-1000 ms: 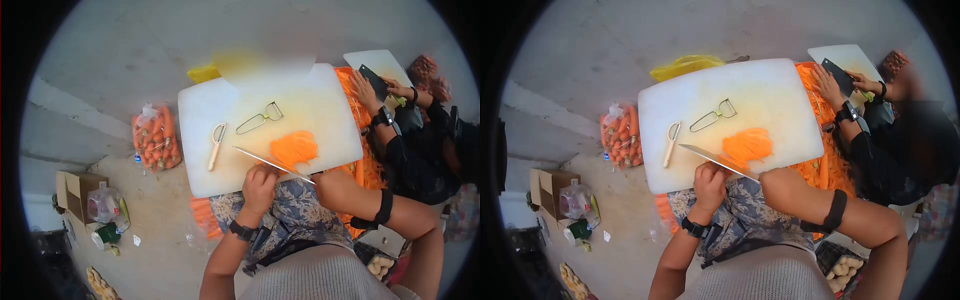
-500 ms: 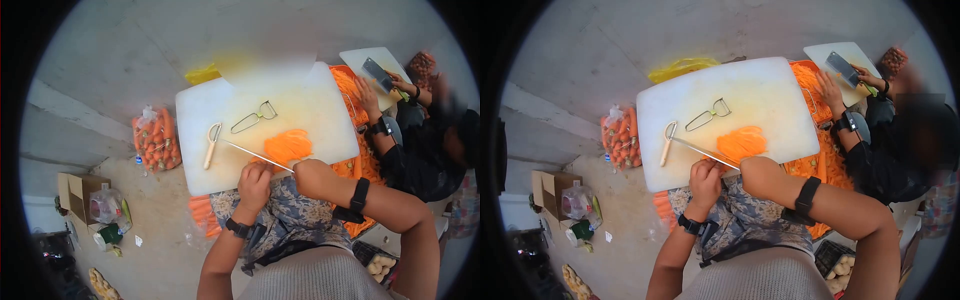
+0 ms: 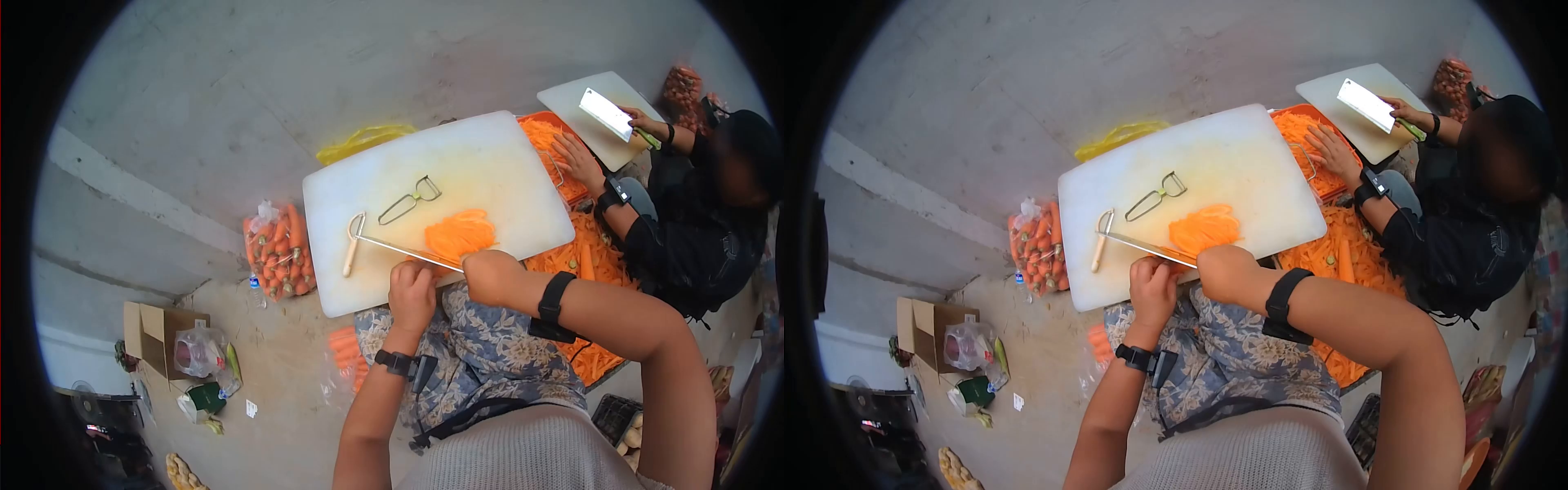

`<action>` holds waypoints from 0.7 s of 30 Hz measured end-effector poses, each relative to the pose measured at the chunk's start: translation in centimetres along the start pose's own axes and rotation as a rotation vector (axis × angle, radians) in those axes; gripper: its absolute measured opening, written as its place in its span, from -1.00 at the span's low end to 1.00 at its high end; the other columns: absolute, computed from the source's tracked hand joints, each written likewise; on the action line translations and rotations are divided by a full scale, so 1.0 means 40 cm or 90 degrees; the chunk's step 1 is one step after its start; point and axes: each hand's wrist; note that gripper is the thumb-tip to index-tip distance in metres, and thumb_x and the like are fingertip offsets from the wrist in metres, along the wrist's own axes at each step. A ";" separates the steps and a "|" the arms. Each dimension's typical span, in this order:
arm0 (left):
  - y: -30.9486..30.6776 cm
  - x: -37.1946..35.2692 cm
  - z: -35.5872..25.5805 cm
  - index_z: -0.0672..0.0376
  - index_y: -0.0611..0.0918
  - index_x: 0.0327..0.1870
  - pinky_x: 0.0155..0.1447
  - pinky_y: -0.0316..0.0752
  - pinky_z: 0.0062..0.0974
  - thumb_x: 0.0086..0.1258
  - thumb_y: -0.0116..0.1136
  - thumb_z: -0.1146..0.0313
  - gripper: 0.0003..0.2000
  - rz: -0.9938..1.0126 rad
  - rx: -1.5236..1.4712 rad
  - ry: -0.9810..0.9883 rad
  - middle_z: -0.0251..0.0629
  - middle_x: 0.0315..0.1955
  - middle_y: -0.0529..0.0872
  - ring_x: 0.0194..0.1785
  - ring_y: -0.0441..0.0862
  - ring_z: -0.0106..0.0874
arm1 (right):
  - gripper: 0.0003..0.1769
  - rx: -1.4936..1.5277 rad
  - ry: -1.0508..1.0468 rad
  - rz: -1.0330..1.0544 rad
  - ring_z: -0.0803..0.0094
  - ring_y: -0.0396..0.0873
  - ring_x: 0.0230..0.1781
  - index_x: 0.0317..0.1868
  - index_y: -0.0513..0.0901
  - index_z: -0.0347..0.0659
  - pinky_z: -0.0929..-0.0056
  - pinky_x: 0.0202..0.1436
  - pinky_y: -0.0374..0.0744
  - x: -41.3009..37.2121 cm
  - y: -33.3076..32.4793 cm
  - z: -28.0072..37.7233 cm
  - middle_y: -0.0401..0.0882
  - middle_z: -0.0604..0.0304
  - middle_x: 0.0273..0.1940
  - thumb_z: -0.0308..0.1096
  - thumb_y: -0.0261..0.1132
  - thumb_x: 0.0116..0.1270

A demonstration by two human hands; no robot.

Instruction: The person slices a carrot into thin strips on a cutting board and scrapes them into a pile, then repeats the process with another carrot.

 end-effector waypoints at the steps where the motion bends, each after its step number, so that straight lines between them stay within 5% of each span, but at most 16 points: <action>1: 0.003 -0.002 0.003 0.15 0.66 -0.18 0.02 0.53 -0.26 0.09 0.31 0.48 -0.77 0.001 0.007 0.004 -0.28 -0.15 0.63 0.00 0.54 -0.16 | -0.84 0.003 -0.003 -0.005 -0.03 0.69 -0.28 -0.39 0.72 -0.32 0.12 -0.19 0.63 0.001 0.003 -0.004 0.69 -0.13 -0.38 -0.43 0.30 0.02; 12: -0.013 0.007 -0.001 0.11 0.69 -0.18 -0.05 0.56 -0.34 0.11 0.33 0.43 -0.77 -0.026 -0.034 0.008 -0.35 -0.18 0.65 -0.04 0.58 -0.26 | -0.86 -0.002 0.014 -0.002 -0.06 0.67 -0.32 -0.41 0.69 -0.33 0.07 -0.23 0.61 -0.008 0.029 -0.036 0.66 -0.17 -0.40 -0.45 0.26 0.03; 14: -0.013 0.002 0.003 0.11 0.69 -0.16 -0.06 0.57 -0.35 0.11 0.33 0.44 -0.76 -0.016 -0.036 0.010 -0.36 -0.19 0.65 -0.04 0.58 -0.28 | -0.79 -0.016 0.026 0.023 -0.08 0.66 -0.32 -0.31 0.71 -0.31 0.03 -0.19 0.60 -0.010 0.027 -0.032 0.67 -0.15 -0.38 -0.37 0.19 0.25; 21: -0.003 0.015 0.007 0.12 0.69 -0.21 -0.08 0.56 -0.34 0.02 0.38 0.45 -0.73 -0.032 -0.062 0.005 -0.34 -0.22 0.65 -0.06 0.57 -0.24 | -0.81 -0.035 0.050 0.074 -0.09 0.66 -0.31 -0.36 0.69 -0.33 0.04 -0.18 0.60 0.016 -0.037 0.041 0.65 -0.18 -0.41 -0.38 0.23 0.23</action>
Point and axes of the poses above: each hand's wrist, its own x-axis towards the middle knuckle, its own y-axis out of the palm, z = x × y
